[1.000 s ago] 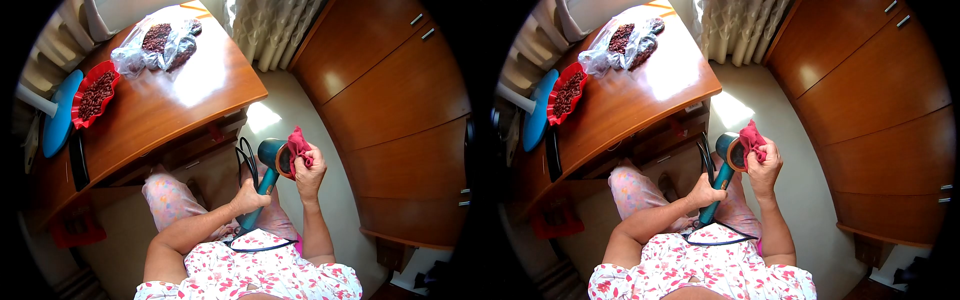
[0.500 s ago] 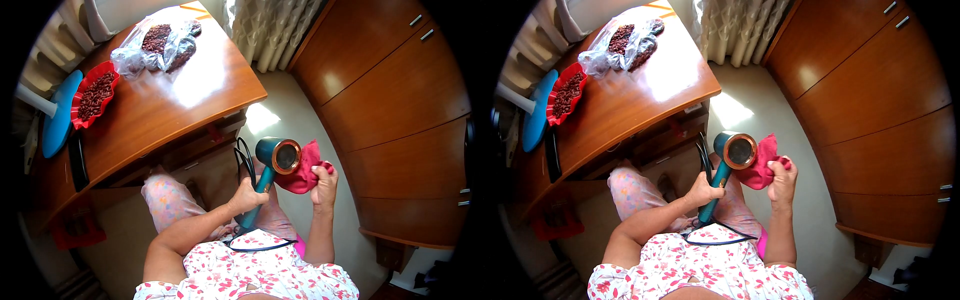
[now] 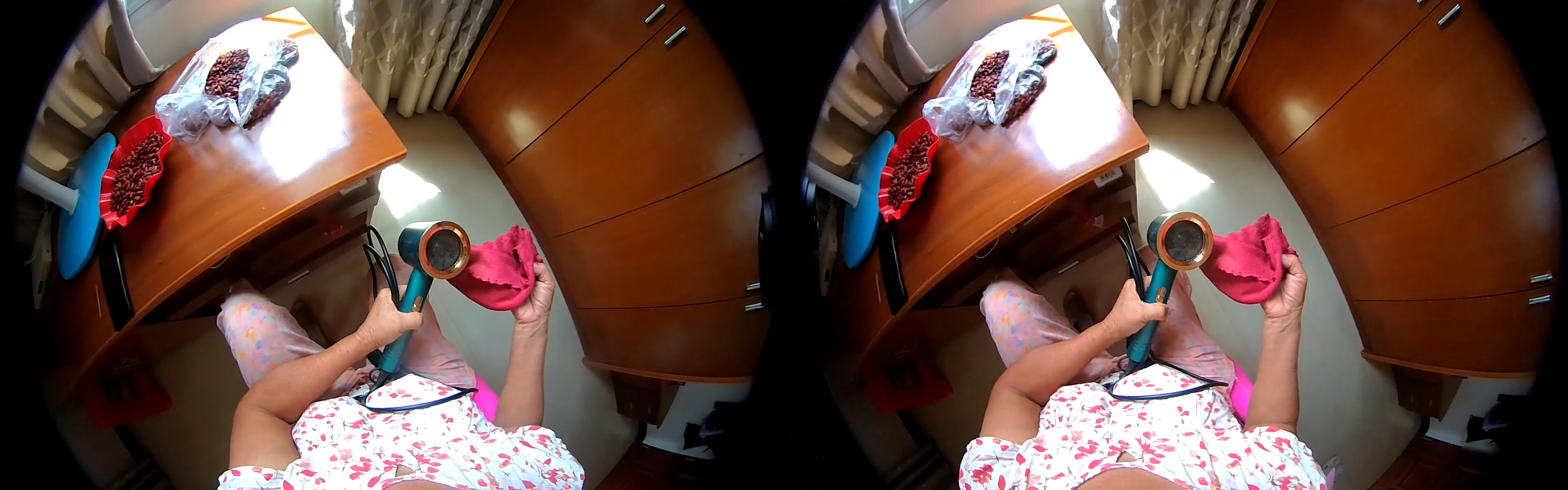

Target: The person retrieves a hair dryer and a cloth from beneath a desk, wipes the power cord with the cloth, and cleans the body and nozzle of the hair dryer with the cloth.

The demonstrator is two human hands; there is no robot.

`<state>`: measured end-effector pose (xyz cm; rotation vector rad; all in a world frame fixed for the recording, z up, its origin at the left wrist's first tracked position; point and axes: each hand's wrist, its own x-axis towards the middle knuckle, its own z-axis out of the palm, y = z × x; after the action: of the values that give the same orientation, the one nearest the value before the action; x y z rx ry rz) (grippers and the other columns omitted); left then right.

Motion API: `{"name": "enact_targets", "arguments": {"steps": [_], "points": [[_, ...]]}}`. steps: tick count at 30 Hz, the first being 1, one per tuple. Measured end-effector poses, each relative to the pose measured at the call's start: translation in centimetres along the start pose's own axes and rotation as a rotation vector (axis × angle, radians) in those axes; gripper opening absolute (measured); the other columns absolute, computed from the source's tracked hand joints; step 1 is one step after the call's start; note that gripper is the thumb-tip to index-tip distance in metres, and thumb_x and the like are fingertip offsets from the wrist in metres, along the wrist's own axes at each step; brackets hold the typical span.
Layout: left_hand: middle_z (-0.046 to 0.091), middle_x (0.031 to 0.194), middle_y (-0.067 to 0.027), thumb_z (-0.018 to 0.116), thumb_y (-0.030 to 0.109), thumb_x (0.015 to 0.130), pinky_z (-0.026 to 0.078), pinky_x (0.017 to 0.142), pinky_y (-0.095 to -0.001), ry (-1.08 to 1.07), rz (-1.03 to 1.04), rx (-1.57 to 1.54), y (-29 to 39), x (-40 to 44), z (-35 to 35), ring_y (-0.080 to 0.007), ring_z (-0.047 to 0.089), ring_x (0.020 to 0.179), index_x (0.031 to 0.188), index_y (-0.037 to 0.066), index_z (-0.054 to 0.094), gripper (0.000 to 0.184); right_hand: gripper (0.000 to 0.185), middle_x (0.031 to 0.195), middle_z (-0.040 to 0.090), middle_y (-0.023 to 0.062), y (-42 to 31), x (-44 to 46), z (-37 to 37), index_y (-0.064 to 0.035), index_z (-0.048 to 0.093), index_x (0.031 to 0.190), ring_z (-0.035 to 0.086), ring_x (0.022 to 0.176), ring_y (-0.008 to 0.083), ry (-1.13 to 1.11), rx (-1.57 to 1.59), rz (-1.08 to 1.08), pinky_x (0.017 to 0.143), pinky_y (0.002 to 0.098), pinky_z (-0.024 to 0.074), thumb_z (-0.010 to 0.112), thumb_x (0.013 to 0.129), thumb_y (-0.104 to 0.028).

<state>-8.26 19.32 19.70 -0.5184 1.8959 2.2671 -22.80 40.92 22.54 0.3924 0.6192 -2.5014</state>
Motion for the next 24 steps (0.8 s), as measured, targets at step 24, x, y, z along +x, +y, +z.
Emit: {"name": "enact_targets", "arguments": {"steps": [24], "points": [[0.05,0.057,-0.0022,0.065,0.012,0.057,0.043,0.05,-0.0257,-0.024,0.001,-0.047,0.2,-0.4,0.1,-0.0107,0.05,0.05,0.063,0.001,0.05,0.019,0.018,0.084,0.058,0.0091,6.5,-0.6,8.1,0.0004,0.059,0.092,0.057,0.075,0.0193,-0.065,-1.58,-1.025,0.068,0.0289,0.0462,0.06,0.075,0.003]]}}
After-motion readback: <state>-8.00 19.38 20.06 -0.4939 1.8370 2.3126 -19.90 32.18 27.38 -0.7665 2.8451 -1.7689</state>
